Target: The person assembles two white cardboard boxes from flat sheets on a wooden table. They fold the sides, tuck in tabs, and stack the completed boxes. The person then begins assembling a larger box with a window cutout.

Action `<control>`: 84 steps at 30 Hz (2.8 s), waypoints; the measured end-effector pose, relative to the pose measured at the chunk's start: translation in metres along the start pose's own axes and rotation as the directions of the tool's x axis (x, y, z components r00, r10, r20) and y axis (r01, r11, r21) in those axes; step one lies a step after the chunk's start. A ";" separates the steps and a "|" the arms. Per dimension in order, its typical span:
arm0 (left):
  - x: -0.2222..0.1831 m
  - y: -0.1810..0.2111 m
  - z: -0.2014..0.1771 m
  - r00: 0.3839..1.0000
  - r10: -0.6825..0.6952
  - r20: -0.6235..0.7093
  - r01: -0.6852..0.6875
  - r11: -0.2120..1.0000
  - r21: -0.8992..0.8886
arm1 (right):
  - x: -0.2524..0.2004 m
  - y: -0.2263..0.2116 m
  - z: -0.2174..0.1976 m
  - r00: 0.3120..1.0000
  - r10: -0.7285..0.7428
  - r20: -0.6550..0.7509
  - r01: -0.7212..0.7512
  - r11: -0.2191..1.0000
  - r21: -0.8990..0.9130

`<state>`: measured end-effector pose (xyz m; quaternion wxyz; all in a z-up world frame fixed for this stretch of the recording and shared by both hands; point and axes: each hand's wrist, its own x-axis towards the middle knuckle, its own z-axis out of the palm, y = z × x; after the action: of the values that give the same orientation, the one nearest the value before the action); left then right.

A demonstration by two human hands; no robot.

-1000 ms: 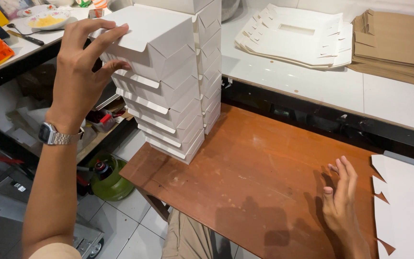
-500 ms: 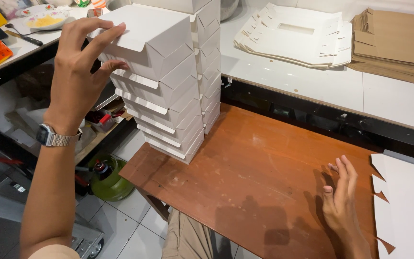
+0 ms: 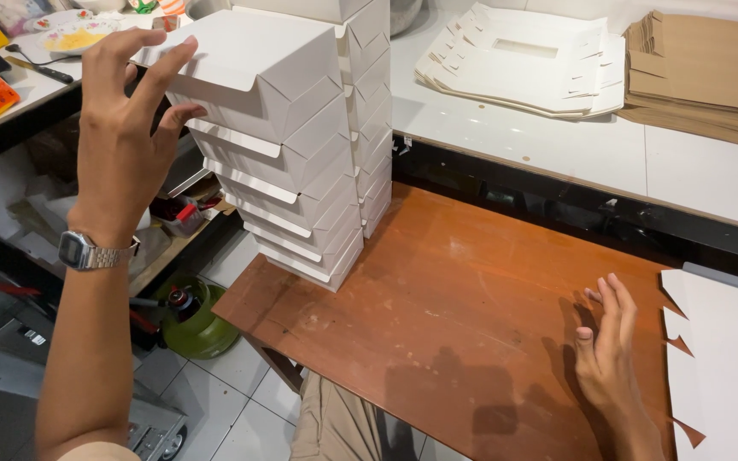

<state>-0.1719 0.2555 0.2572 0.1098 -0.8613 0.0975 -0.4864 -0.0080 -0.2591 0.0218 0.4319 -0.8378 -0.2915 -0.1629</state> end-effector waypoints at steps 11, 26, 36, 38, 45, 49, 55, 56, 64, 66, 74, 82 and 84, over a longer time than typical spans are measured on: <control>-0.002 0.001 0.004 1.000 -0.003 -0.016 0.004 0.998 0.061 | 0.000 0.001 0.001 1.000 0.030 0.009 -0.030 1.000 0.005; -0.001 0.004 0.006 1.000 0.003 -0.018 -0.002 0.999 0.038 | 0.000 0.005 0.000 1.000 0.011 -0.002 -0.011 1.000 -0.006; 0.000 0.004 0.008 1.000 0.010 -0.026 -0.010 1.000 0.027 | 0.000 0.003 0.000 1.000 0.028 0.012 -0.028 1.000 0.006; 0.001 0.005 0.006 1.000 0.013 -0.026 -0.012 1.000 0.027 | 0.000 0.002 0.000 0.999 0.030 0.013 -0.030 1.000 -0.001; 0.001 0.002 0.009 0.999 0.021 -0.026 -0.020 1.000 0.020 | 0.000 0.005 0.000 1.000 0.025 0.010 -0.025 1.000 0.001; 0.003 0.006 0.007 0.999 0.019 -0.027 -0.019 1.000 0.011 | 0.000 0.000 -0.001 0.998 0.065 0.023 -0.065 0.998 -0.013; 0.001 0.005 0.009 0.999 0.020 -0.036 -0.020 1.000 0.021 | 0.000 0.000 0.000 0.998 0.067 0.017 -0.067 0.998 -0.001; 0.000 0.005 0.010 0.999 0.015 -0.037 -0.014 1.000 0.023 | 0.001 -0.001 -0.001 0.997 0.078 0.026 -0.078 0.997 -0.006; -0.007 0.005 0.011 1.000 0.003 -0.031 -0.002 0.999 0.035 | 0.000 0.004 0.000 0.999 0.044 0.017 -0.044 0.999 -0.002; -0.010 0.003 0.014 0.998 -0.019 -0.062 0.023 0.998 0.062 | 0.000 0.004 0.000 0.997 0.074 0.031 -0.074 0.997 -0.006; -0.034 0.129 0.062 0.842 0.067 -0.536 -0.180 0.970 -0.162 | 0.000 0.010 -0.001 0.993 0.076 0.091 -0.069 0.994 -0.083; -0.068 0.305 0.215 0.906 0.356 -0.228 -0.404 0.570 -0.716 | 0.003 0.036 0.009 0.969 -0.238 -0.061 0.209 0.930 -0.301; -0.070 0.319 0.252 0.906 0.397 -0.148 -0.380 0.609 -0.696 | 0.005 0.034 0.007 0.979 -0.194 -0.061 0.172 0.950 -0.261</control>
<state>-0.0100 -0.0067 -0.0169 -0.1273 -0.7989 0.4603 -0.3656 0.0169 -0.2672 -0.0006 0.3159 -0.8479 -0.3256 -0.2743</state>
